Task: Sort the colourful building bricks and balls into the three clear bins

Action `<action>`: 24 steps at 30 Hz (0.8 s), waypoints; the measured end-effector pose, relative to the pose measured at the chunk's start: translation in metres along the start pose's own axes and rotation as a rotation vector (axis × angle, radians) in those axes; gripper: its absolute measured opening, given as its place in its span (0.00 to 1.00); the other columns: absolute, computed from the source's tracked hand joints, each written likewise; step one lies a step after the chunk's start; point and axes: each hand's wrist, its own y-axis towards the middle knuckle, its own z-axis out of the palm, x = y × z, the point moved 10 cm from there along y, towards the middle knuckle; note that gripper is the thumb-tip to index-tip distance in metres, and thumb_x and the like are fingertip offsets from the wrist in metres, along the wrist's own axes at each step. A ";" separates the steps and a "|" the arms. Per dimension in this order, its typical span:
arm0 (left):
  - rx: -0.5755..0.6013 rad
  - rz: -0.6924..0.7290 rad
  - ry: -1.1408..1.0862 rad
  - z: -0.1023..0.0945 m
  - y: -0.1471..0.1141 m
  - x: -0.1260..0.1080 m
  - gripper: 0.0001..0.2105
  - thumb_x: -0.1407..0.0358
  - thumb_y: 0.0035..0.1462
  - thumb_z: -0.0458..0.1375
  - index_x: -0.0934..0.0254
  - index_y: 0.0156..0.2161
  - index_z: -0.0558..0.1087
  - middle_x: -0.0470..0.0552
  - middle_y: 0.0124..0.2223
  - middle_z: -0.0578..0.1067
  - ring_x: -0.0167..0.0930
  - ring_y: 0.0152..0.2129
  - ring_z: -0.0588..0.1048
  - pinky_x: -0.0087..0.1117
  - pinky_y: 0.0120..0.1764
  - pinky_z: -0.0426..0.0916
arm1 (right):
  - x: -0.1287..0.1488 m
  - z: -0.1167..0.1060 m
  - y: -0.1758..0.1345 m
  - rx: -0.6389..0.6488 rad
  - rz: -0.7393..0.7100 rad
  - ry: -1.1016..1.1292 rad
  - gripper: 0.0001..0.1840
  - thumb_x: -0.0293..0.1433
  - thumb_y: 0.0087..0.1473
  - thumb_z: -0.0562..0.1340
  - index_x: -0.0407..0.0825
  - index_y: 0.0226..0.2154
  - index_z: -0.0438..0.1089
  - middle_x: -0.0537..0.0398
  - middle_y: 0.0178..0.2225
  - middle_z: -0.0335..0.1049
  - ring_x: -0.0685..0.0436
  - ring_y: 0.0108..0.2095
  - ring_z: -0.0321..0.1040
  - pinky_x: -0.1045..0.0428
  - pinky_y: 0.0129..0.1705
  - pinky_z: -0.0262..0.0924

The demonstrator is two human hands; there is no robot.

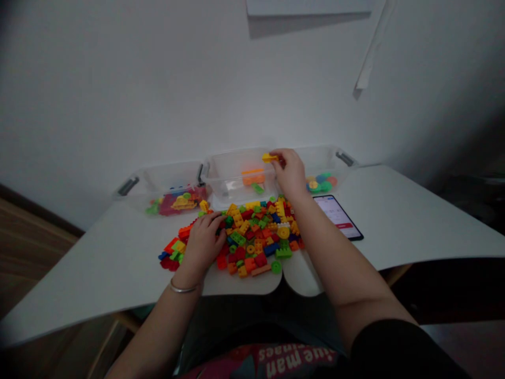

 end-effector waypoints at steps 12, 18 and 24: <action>0.015 -0.014 0.001 0.002 0.000 0.002 0.17 0.69 0.58 0.54 0.66 0.52 0.74 0.57 0.53 0.74 0.42 0.51 0.69 0.46 0.58 0.64 | 0.011 0.063 -0.014 0.438 -0.127 -0.444 0.19 0.30 0.61 0.51 0.44 0.36 0.77 0.43 0.40 0.77 0.34 0.45 0.69 0.39 0.53 0.59; 0.013 -0.007 0.008 0.003 0.000 0.002 0.17 0.69 0.58 0.55 0.67 0.52 0.74 0.57 0.53 0.74 0.42 0.51 0.69 0.47 0.58 0.64 | 0.009 0.065 -0.016 0.485 -0.103 -0.528 0.24 0.37 0.65 0.48 0.45 0.34 0.77 0.44 0.39 0.77 0.35 0.47 0.68 0.42 0.48 0.62; -0.003 -0.003 0.000 -0.001 0.000 0.001 0.17 0.70 0.57 0.55 0.66 0.51 0.74 0.57 0.53 0.75 0.42 0.50 0.70 0.47 0.57 0.65 | 0.009 0.066 -0.015 0.527 -0.157 -0.478 0.23 0.35 0.66 0.49 0.45 0.32 0.76 0.44 0.37 0.76 0.35 0.45 0.69 0.41 0.49 0.62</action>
